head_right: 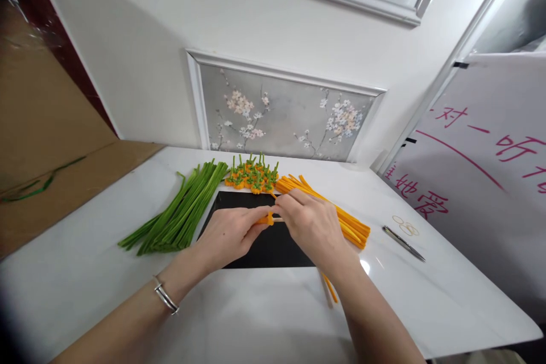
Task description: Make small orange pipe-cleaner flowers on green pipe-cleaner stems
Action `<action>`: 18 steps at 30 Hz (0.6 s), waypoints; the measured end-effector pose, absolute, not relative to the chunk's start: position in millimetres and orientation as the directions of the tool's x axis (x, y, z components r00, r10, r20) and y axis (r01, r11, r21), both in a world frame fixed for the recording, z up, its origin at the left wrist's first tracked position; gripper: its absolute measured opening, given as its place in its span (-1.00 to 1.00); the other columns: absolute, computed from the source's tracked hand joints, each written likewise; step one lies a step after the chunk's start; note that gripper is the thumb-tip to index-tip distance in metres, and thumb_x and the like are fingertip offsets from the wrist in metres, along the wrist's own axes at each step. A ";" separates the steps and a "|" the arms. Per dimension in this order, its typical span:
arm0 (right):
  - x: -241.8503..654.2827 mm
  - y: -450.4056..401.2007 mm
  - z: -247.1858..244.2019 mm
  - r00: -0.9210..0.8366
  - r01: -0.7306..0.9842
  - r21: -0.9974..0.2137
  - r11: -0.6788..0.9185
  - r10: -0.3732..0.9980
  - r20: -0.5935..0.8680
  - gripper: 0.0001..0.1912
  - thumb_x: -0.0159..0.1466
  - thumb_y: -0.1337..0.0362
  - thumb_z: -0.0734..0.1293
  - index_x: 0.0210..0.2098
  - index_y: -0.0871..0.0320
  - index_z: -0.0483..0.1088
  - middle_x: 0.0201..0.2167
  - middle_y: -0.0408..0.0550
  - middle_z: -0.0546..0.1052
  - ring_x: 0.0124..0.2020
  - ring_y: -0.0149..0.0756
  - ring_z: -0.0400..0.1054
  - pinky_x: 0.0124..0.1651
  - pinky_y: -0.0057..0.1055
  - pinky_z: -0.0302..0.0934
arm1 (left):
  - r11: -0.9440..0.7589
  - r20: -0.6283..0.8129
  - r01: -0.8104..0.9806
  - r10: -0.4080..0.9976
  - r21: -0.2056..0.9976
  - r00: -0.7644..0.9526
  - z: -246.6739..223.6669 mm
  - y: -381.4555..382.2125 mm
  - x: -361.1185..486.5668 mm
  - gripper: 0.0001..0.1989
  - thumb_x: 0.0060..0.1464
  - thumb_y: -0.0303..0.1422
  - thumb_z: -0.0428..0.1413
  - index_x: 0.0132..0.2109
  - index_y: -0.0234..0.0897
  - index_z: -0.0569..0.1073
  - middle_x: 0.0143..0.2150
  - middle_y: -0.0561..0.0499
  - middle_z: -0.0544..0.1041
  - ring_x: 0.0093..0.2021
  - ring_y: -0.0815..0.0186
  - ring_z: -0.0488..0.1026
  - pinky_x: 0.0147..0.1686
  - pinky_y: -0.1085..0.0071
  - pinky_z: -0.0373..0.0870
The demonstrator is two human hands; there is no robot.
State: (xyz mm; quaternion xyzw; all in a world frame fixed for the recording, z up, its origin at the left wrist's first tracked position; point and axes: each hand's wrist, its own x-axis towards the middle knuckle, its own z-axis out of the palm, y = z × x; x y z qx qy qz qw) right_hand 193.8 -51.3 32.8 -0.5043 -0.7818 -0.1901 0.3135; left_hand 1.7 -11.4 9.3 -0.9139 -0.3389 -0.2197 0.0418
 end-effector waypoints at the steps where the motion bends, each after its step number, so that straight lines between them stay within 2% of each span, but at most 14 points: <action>1: 195.0 -48.8 32.2 -0.270 0.906 -0.063 0.418 0.687 0.675 -0.67 0.41 0.16 0.14 -0.31 0.11 0.47 -0.44 -0.10 0.51 -0.48 -0.38 0.37 -0.44 -0.45 0.10 | -0.765 0.443 0.641 0.597 0.062 0.669 8.5 -11.8 2.1 -0.78 0.24 -0.36 -0.03 0.00 -0.22 0.40 -0.34 0.04 0.59 -0.35 0.23 0.54 -0.45 0.40 0.25; 6: 203.1 -40.6 31.0 -0.181 0.837 -0.307 0.452 0.760 0.624 -0.73 0.38 0.19 0.20 -0.34 0.10 0.47 -0.40 -0.09 0.53 -0.40 -0.34 0.38 -0.31 -0.43 0.19 | -0.799 0.501 0.597 0.546 0.070 0.672 9.4 -14.4 3.2 -0.76 0.25 -0.29 -0.02 -0.01 -0.25 0.39 -0.34 0.01 0.58 -0.35 0.24 0.52 -0.43 0.39 0.25; 9: 209.0 -35.2 30.6 -0.175 0.778 -0.443 0.444 0.832 0.526 -0.74 0.34 0.18 0.23 -0.41 0.11 0.45 -0.51 -0.16 0.47 -0.48 -0.38 0.29 -0.39 -0.45 0.14 | -0.813 0.526 0.574 0.531 0.096 0.664 9.6 -14.7 3.1 -0.76 0.27 -0.22 -0.03 -0.06 -0.23 0.42 -0.36 0.04 0.57 -0.36 0.27 0.50 -0.41 0.40 0.23; 12: 215.9 -28.2 27.3 -0.200 0.709 -0.579 0.403 0.902 0.383 -0.66 0.31 0.12 0.24 -0.53 0.13 0.36 -0.63 -0.22 0.30 -0.57 -0.43 0.11 -0.50 -0.46 0.02 | -0.819 0.554 0.563 0.522 0.112 0.648 6.8 -13.0 3.6 -0.76 0.29 -0.24 -0.05 -0.09 -0.20 0.46 -0.42 0.07 0.54 -0.40 0.31 0.46 -0.42 0.41 0.20; 15: 222.8 -21.5 21.6 -0.253 0.595 -0.717 0.363 0.931 0.262 -0.60 0.31 0.06 0.23 -0.57 0.14 0.29 -0.63 -0.23 0.19 -0.57 -0.45 0.02 -0.51 -0.46 -0.05 | -0.841 0.599 0.523 0.492 0.139 0.632 3.7 -11.0 4.4 -0.79 0.28 -0.27 -0.01 -0.05 -0.19 0.47 -0.41 0.08 0.55 -0.40 0.34 0.44 -0.39 0.43 0.21; 18: 227.0 -18.4 16.5 -0.325 0.516 -0.779 0.356 0.923 0.206 -0.59 0.30 0.04 0.23 -0.57 0.14 0.28 -0.63 -0.24 0.18 -0.57 -0.45 0.00 -0.52 -0.45 -0.08 | -0.860 0.658 0.485 0.459 0.160 0.596 2.4 -9.3 5.3 -0.78 0.26 -0.28 0.03 -0.01 -0.20 0.47 -0.40 0.07 0.56 -0.40 0.36 0.43 -0.35 0.42 0.23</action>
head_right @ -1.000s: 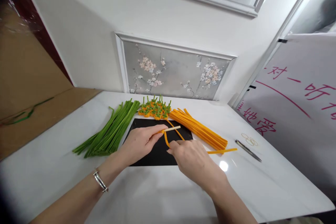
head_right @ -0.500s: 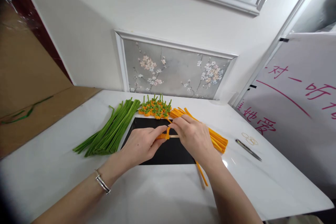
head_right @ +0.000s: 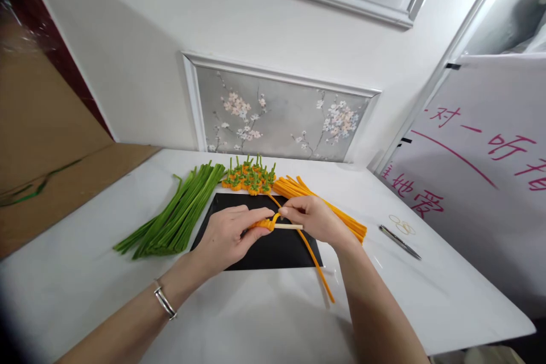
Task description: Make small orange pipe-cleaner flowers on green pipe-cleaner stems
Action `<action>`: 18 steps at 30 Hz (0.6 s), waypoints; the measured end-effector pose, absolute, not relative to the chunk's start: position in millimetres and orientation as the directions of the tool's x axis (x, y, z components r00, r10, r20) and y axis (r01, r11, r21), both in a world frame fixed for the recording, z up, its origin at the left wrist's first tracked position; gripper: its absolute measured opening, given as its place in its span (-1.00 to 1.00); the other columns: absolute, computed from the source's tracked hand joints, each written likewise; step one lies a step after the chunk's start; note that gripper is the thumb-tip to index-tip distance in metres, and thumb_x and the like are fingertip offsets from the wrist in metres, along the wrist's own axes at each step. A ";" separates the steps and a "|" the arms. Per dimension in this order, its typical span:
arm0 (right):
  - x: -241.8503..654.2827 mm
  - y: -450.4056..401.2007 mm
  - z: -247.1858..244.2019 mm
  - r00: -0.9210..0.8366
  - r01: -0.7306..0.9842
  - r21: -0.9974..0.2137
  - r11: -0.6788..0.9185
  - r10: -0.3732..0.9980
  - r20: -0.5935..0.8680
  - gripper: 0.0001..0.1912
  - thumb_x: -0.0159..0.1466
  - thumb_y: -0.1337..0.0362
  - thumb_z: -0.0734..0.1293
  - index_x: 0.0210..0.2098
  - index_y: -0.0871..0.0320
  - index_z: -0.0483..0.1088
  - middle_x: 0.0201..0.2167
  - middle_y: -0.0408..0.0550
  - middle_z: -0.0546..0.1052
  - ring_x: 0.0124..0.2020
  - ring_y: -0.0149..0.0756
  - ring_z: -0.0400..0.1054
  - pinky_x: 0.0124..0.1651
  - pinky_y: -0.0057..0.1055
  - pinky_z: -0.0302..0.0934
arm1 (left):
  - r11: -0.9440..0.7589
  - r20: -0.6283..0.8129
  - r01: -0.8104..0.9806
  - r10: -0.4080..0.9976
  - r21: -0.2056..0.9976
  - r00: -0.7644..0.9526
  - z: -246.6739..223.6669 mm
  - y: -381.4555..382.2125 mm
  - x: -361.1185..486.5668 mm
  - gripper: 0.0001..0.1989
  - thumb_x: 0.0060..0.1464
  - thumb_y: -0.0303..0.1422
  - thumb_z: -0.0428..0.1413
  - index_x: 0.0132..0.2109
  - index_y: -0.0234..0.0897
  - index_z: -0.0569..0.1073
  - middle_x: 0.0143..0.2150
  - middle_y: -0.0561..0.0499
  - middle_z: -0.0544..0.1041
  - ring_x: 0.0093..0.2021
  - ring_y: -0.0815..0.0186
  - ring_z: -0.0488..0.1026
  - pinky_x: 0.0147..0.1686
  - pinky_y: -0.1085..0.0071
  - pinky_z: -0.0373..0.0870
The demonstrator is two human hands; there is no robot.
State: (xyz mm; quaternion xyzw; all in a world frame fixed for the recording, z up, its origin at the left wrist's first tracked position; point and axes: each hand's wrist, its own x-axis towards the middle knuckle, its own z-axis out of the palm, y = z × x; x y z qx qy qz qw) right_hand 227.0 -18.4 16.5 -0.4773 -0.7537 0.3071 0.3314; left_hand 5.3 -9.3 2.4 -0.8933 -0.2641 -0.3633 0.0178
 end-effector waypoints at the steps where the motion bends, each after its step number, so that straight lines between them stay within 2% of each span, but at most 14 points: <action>1: 227.4 -18.8 15.5 -0.344 0.512 -0.778 0.364 0.917 0.203 -0.60 0.30 0.05 0.24 -0.57 0.14 0.28 -0.64 -0.24 0.19 -0.58 -0.45 0.00 -0.52 -0.45 -0.08 | -0.864 0.681 0.477 0.446 0.159 0.581 2.1 -8.6 5.6 -0.77 0.26 -0.28 0.04 -0.01 -0.21 0.47 -0.39 0.07 0.57 -0.41 0.36 0.43 -0.34 0.41 0.23; 6: 222.5 -32.8 15.3 -0.414 0.577 -0.708 0.408 0.893 0.177 -0.75 0.30 0.19 0.25 -0.46 0.12 0.41 -0.63 -0.24 0.26 -0.59 -0.45 0.08 -0.54 -0.48 -0.01 | -0.869 0.745 0.473 0.410 0.144 0.526 -1.1 -5.7 6.9 -0.75 0.28 -0.30 0.03 0.05 -0.23 0.44 -0.31 0.02 0.63 -0.40 0.36 0.47 -0.25 0.35 0.25; 12: 217.5 -42.9 7.6 -0.493 0.581 -0.710 0.399 0.866 0.084 -0.69 0.36 0.12 0.20 -0.40 0.12 0.41 -0.60 -0.22 0.42 -0.58 -0.46 0.26 -0.47 -0.51 0.18 | -0.870 0.692 0.465 0.437 0.163 0.575 -5.1 -4.9 6.2 -0.79 0.30 -0.37 0.00 -0.02 -0.18 0.49 -0.22 0.06 0.64 -0.32 0.40 0.52 -0.28 0.41 0.24; 14: 217.2 -40.6 3.4 -0.489 0.494 -0.795 0.351 0.869 0.079 -0.66 0.34 0.03 0.22 -0.37 0.15 0.40 -0.47 -0.13 0.50 -0.51 -0.43 0.38 -0.42 -0.47 0.29 | -0.861 0.681 0.484 0.448 0.154 0.579 -4.9 -4.4 5.5 -0.79 0.30 -0.37 -0.01 -0.04 -0.17 0.51 -0.22 0.05 0.64 -0.32 0.40 0.52 -0.30 0.42 0.25; 16: 215.6 -37.9 0.5 -0.470 0.324 -0.902 0.285 0.876 0.107 -0.60 0.29 -0.08 0.24 -0.24 0.15 0.40 -0.27 -0.02 0.53 -0.38 -0.35 0.48 -0.32 -0.40 0.39 | -0.860 0.681 0.490 0.444 0.142 0.582 -4.3 -4.0 5.1 -0.78 0.30 -0.38 -0.02 -0.06 -0.17 0.52 -0.22 0.05 0.64 -0.31 0.39 0.52 -0.29 0.42 0.25; 18: 212.4 -36.1 -0.6 -0.398 0.175 -0.955 0.238 0.905 0.152 -0.52 0.24 -0.14 0.26 -0.10 0.13 0.36 -0.20 0.01 0.51 -0.31 -0.32 0.50 -0.26 -0.33 0.43 | -0.863 0.678 0.488 0.438 0.133 0.590 -3.7 -4.2 5.1 -0.77 0.30 -0.39 -0.03 -0.08 -0.18 0.53 -0.23 0.05 0.64 -0.29 0.38 0.53 -0.29 0.42 0.26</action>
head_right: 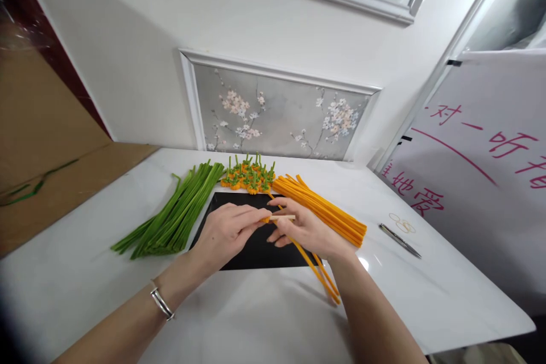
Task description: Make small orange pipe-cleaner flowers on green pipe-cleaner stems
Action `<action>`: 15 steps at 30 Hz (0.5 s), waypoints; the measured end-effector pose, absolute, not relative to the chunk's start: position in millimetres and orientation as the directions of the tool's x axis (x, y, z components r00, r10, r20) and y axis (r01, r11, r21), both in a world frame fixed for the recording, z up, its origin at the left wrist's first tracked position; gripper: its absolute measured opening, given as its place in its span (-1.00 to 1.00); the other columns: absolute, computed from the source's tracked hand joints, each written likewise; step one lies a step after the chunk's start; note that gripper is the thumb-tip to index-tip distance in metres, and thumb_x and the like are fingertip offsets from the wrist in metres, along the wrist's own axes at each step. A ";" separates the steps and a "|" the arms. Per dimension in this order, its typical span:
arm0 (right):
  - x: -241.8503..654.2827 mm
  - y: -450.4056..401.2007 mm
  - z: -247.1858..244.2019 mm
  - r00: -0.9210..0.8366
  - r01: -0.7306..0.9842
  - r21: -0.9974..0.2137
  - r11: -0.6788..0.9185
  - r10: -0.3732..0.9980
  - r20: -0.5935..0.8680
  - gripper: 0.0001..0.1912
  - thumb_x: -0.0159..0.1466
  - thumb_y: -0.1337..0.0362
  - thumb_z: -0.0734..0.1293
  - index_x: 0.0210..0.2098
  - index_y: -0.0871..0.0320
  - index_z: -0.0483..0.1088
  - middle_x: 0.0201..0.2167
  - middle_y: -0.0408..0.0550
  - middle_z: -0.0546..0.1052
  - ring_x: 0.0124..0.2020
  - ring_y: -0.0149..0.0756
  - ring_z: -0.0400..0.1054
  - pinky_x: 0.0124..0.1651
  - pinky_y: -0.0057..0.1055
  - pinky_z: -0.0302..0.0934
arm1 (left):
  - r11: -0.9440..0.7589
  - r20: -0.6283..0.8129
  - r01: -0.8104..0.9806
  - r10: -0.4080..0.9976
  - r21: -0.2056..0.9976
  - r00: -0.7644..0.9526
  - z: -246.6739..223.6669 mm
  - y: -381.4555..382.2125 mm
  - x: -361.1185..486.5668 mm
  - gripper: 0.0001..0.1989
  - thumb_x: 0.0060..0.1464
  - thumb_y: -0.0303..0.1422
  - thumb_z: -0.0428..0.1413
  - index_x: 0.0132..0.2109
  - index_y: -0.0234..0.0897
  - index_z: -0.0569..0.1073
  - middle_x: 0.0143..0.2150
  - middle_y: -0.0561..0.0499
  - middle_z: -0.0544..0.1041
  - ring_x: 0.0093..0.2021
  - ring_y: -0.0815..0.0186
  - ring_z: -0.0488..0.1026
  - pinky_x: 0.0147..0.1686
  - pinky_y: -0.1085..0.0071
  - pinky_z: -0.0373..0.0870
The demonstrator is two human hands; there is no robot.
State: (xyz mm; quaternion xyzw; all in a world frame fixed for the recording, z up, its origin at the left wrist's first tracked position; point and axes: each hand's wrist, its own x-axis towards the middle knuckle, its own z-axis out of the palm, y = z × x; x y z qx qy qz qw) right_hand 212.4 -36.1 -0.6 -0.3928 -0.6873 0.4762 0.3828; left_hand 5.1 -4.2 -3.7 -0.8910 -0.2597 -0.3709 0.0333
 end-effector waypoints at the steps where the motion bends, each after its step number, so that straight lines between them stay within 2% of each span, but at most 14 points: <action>1: 210.3 -35.8 -0.7 -0.358 0.149 -0.963 0.225 0.920 0.159 -0.51 0.25 -0.14 0.26 -0.09 0.14 0.35 -0.25 -0.01 0.52 -0.34 -0.32 0.50 -0.26 -0.33 0.43 | -0.861 0.675 0.489 0.442 0.136 0.591 -3.3 -4.6 5.3 -0.77 0.30 -0.40 -0.03 -0.09 -0.18 0.53 -0.24 0.05 0.64 -0.29 0.37 0.53 -0.29 0.41 0.26; 4: 204.5 -36.6 -0.1 -0.269 0.249 -0.934 0.256 0.945 0.187 -0.64 0.29 -0.03 0.27 -0.28 0.19 0.39 -0.54 -0.14 0.47 -0.51 -0.39 0.41 -0.37 -0.41 0.37 | -0.849 0.657 0.486 0.490 0.209 0.573 -0.8 -6.8 6.2 -0.80 0.26 -0.41 0.02 -0.11 -0.17 0.54 -0.23 0.06 0.63 -0.28 0.36 0.54 -0.27 0.42 0.30; 6: 202.5 -37.7 0.3 -0.249 0.361 -0.870 0.336 0.934 0.257 -0.70 0.31 0.07 0.27 -0.37 0.18 0.40 -0.60 -0.17 0.43 -0.56 -0.42 0.35 -0.43 -0.45 0.31 | -0.826 0.621 0.449 0.556 0.340 0.553 3.0 -8.8 6.7 -0.80 0.22 -0.43 0.05 -0.12 -0.15 0.55 -0.22 0.08 0.62 -0.26 0.36 0.53 -0.25 0.44 0.34; 11: 203.7 -38.7 -0.3 -0.285 0.548 -0.611 0.571 0.814 0.506 -0.80 0.34 0.25 0.23 -0.32 0.14 0.47 -0.53 -0.14 0.46 -0.53 -0.39 0.34 -0.40 -0.42 0.28 | -0.616 0.352 0.348 0.732 0.706 0.583 15.8 -11.5 3.9 -0.84 0.09 -0.42 0.11 -0.16 -0.20 0.52 -0.29 0.08 0.57 -0.33 0.36 0.48 -0.32 0.47 0.39; 15: 205.4 -38.6 -2.2 -0.352 0.558 -0.448 0.698 0.688 0.634 -0.79 0.37 0.27 0.21 -0.25 0.13 0.48 -0.38 -0.03 0.52 -0.38 -0.31 0.41 -0.31 -0.36 0.33 | -0.466 0.182 0.231 0.683 0.854 0.707 21.9 -10.0 -2.7 -0.73 0.10 -0.39 0.09 -0.02 -0.23 0.41 -0.29 0.04 0.54 -0.44 0.39 0.44 -0.39 0.44 0.42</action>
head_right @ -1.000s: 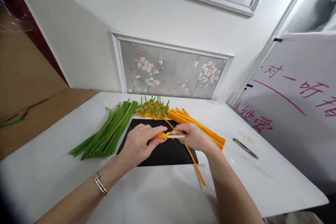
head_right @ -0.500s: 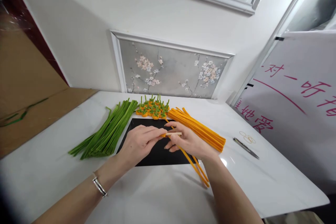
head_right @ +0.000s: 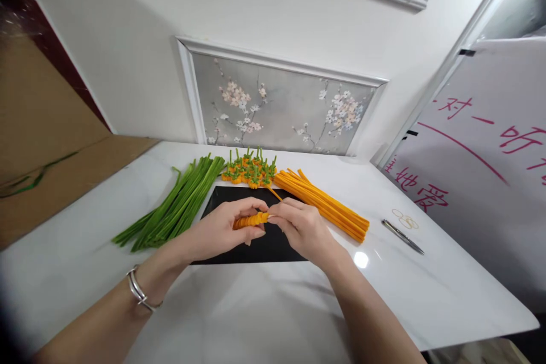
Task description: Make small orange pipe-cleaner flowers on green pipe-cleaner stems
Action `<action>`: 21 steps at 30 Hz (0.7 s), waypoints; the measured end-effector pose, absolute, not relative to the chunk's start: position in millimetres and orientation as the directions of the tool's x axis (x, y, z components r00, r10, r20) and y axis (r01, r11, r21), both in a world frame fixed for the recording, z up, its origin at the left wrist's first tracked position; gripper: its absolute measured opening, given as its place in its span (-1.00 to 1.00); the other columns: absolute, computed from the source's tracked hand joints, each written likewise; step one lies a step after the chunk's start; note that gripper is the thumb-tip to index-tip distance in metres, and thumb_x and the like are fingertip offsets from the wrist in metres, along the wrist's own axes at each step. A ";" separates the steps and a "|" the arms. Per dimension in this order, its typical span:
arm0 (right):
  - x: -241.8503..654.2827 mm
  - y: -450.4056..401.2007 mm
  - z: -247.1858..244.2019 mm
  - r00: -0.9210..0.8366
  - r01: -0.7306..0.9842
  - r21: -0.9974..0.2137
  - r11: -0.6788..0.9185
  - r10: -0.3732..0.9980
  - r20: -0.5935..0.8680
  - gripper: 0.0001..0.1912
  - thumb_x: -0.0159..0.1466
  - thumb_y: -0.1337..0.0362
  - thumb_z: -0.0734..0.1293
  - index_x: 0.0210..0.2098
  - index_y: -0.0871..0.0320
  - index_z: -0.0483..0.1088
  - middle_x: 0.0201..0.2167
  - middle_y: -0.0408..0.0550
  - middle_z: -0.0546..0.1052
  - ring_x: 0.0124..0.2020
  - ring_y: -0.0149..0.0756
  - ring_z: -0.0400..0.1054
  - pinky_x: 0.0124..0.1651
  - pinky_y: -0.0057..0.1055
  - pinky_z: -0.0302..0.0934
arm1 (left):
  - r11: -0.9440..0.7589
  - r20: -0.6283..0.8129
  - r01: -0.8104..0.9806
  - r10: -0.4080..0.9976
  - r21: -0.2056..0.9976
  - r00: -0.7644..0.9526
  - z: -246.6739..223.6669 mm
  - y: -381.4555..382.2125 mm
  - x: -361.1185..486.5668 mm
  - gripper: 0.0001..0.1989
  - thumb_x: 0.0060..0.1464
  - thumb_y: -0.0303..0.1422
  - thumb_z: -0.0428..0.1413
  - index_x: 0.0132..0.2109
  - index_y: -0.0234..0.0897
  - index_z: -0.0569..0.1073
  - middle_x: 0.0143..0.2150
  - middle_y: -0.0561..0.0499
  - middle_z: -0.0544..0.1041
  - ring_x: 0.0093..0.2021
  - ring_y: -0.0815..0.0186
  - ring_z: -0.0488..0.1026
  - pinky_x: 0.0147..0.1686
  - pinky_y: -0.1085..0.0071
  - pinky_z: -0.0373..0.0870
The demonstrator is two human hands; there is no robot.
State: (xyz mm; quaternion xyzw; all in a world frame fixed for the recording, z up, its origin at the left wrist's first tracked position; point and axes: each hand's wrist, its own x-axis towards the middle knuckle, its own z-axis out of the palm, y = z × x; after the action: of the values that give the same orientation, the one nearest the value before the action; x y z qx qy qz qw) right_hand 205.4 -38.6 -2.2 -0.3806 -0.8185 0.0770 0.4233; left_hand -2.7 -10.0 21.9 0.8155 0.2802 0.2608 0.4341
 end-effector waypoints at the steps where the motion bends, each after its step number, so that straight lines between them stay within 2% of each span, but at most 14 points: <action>1: 205.6 -38.7 -2.5 -0.366 0.550 -0.430 0.716 0.670 0.647 -0.79 0.37 0.27 0.21 -0.23 0.13 0.48 -0.34 -0.02 0.53 -0.34 -0.30 0.42 -0.28 -0.35 0.35 | -0.445 0.159 0.215 0.664 0.870 0.731 23.0 -9.4 -4.0 -0.73 0.11 -0.38 0.08 -0.02 -0.24 0.41 -0.27 0.03 0.54 -0.45 0.40 0.43 -0.40 0.44 0.42; 4: 205.0 -39.6 -2.3 -0.380 0.532 -0.406 0.743 0.638 0.669 -0.80 0.37 0.29 0.21 -0.21 0.12 0.48 -0.27 -0.01 0.53 -0.26 -0.29 0.44 -0.19 -0.33 0.38 | -0.454 0.132 0.249 0.657 0.855 0.742 25.4 -8.2 -5.4 -0.83 0.14 -0.35 0.07 -0.14 -0.27 0.48 -0.29 0.02 0.55 -0.43 0.40 0.42 -0.41 0.46 0.38; 7: 203.5 -40.9 -0.6 -0.364 0.542 -0.411 0.733 0.646 0.671 -0.82 0.37 0.31 0.21 -0.23 0.13 0.47 -0.30 -0.03 0.53 -0.28 -0.30 0.43 -0.20 -0.34 0.37 | -0.510 0.190 0.266 0.675 0.818 0.713 25.0 -7.7 -3.6 -0.83 0.16 -0.35 0.05 -0.27 -0.28 0.53 -0.33 0.02 0.57 -0.33 0.35 0.47 -0.31 0.45 0.37; 11: 201.9 -42.7 2.0 -0.336 0.565 -0.424 0.708 0.667 0.665 -0.82 0.37 0.33 0.20 -0.27 0.13 0.44 -0.35 -0.06 0.52 -0.35 -0.34 0.40 -0.27 -0.37 0.35 | -0.533 0.250 0.258 0.701 0.806 0.668 22.9 -9.1 -0.6 -0.83 0.14 -0.32 0.08 -0.23 -0.28 0.55 -0.32 0.03 0.58 -0.31 0.32 0.47 -0.31 0.44 0.37; 21: 203.4 -43.1 0.2 -0.348 0.536 -0.405 0.740 0.631 0.693 -0.82 0.36 0.36 0.21 -0.20 0.12 0.46 -0.29 -0.03 0.52 -0.28 -0.30 0.44 -0.21 -0.35 0.38 | -0.483 0.228 0.254 0.732 0.838 0.642 24.2 -10.7 1.3 -0.86 0.12 -0.39 0.08 -0.29 -0.29 0.53 -0.32 0.01 0.60 -0.29 0.32 0.51 -0.26 0.42 0.39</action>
State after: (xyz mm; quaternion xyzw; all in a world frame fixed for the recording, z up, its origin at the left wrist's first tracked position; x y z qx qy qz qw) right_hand 203.4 -43.1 0.2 -0.3564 -0.8192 0.0531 0.4462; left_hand 1.3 -10.7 24.2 0.8094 0.3045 0.2939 0.4071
